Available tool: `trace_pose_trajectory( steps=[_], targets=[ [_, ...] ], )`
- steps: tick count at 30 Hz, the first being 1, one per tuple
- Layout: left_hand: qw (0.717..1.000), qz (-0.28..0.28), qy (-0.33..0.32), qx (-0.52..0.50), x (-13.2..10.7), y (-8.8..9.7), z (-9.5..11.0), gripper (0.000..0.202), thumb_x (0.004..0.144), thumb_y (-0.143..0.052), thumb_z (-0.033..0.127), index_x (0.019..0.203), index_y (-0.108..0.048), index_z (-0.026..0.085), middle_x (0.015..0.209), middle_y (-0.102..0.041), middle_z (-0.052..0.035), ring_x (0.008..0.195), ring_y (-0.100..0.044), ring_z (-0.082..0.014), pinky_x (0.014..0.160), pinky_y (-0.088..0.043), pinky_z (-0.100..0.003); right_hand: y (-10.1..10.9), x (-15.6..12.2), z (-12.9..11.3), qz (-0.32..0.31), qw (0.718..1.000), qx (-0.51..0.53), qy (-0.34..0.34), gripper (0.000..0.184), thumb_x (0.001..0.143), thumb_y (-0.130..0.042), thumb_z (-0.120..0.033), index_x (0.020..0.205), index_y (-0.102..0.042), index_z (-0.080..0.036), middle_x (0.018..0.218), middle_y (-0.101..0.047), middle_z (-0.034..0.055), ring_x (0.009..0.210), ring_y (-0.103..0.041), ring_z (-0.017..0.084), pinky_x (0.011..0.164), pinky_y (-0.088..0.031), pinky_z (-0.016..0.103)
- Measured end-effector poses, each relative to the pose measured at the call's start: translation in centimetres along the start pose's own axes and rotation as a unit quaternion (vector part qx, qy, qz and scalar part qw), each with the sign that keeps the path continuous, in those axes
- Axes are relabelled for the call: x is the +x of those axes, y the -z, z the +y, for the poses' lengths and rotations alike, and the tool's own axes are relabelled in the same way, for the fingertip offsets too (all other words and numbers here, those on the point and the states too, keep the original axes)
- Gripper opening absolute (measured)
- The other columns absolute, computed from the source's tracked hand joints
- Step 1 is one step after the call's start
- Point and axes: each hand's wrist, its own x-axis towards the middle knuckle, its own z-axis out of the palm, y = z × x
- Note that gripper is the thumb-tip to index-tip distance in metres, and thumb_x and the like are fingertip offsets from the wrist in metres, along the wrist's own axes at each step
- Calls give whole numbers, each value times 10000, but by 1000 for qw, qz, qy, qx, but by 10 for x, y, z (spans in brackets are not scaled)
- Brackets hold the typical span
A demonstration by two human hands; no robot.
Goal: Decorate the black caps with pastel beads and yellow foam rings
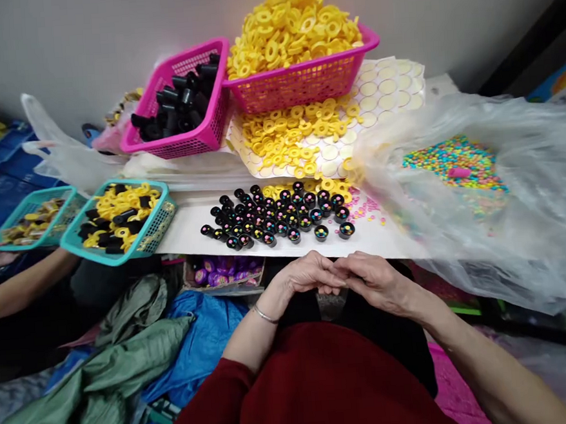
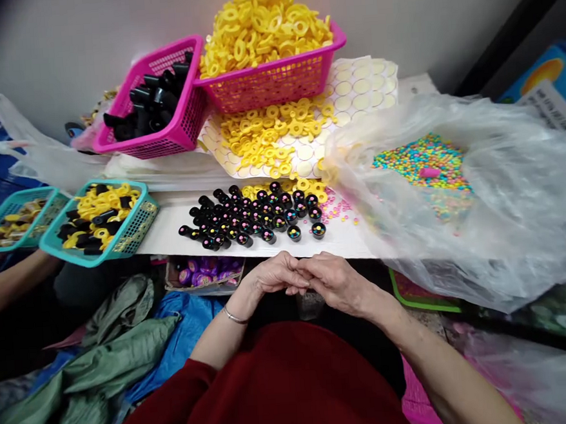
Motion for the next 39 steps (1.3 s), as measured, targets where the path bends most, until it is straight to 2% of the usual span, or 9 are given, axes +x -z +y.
trace_pose_trajectory(
  steps=[6, 8, 10, 14, 16, 19, 24, 35, 39],
  targets=[
    [1000, -9, -14, 21, -21, 5, -2, 317, 487, -839, 371, 624, -712, 115, 518, -594, -26, 401, -410, -54, 415, -284, -220, -18, 6, -7, 15, 998, -1, 57, 216, 883, -474, -138, 1072, -559, -198, 692, -609, 14, 614, -550, 132, 576, -448, 256],
    [996, 54, -56, 51, -38, 6, 3, 279, 545, -809, 365, 639, -726, 116, 530, -592, -31, 422, -417, -62, 434, -303, -230, -18, 8, -11, 22, 998, -27, 51, 180, 874, -511, -156, 1041, -569, -194, 714, -624, 33, 630, -559, 144, 578, -451, 270],
    [967, 182, -139, 108, -62, 15, 13, 212, 603, -776, 334, 661, -740, 134, 592, -621, -42, 493, -474, -86, 489, -361, -241, -14, 8, -12, 39, 998, -46, 15, 151, 864, -548, -188, 1011, -582, -196, 728, -638, 46, 640, -572, 152, 581, -459, 279],
    [771, 496, -332, 222, -115, 72, 39, 111, 649, -730, 286, 704, -746, 191, 767, -667, -41, 754, -577, -157, 704, -447, -283, -5, -8, -2, 108, 988, -28, -108, 131, 850, -577, -260, 974, -602, -225, 694, -639, 23, 605, -596, 143, 590, -493, 273],
    [674, 591, -318, 308, -134, 115, 51, 119, 653, -709, 277, 725, -746, 190, 780, -653, -36, 771, -571, -166, 722, -438, -296, -3, -21, 9, 147, 973, -12, -176, 155, 829, -596, -311, 964, -614, -237, 700, -655, 19, 600, -612, 146, 600, -512, 280],
    [624, 630, -202, 415, -148, 172, 61, 126, 649, -684, 275, 679, -738, 165, 713, -623, -40, 693, -546, -164, 684, -407, -309, -2, -39, 25, 199, 943, 17, -265, 218, 775, -638, -387, 938, -631, -242, 712, -677, 25, 608, -628, 163, 600, -529, 301],
    [662, 568, -129, 473, -143, 205, 63, 155, 653, -669, 265, 697, -740, 135, 651, -599, -45, 638, -528, -151, 639, -373, -301, -4, -55, 38, 245, 909, 78, -329, 267, 705, -698, -409, 895, -639, -230, 670, -656, 16, 586, -618, 155, 548, -519, 279],
    [701, 564, -184, 397, -135, 218, 50, 196, 597, -697, 332, 674, -722, 154, 662, -557, -26, 627, -511, -128, 564, -402, -264, -15, -55, 44, 236, 894, 129, -358, 315, 674, -727, -427, 883, -647, -206, 681, -654, 14, 602, -610, 143, 559, -513, 271],
    [740, 559, -171, 333, -131, 209, 54, 157, 561, -706, 297, 619, -701, 151, 645, -512, -10, 572, -490, -112, 522, -419, -261, -16, -55, 43, 233, 892, 139, -363, 313, 673, -730, -423, 883, -647, -206, 689, -655, 17, 602, -605, 142, 558, -509, 272]
  ],
)
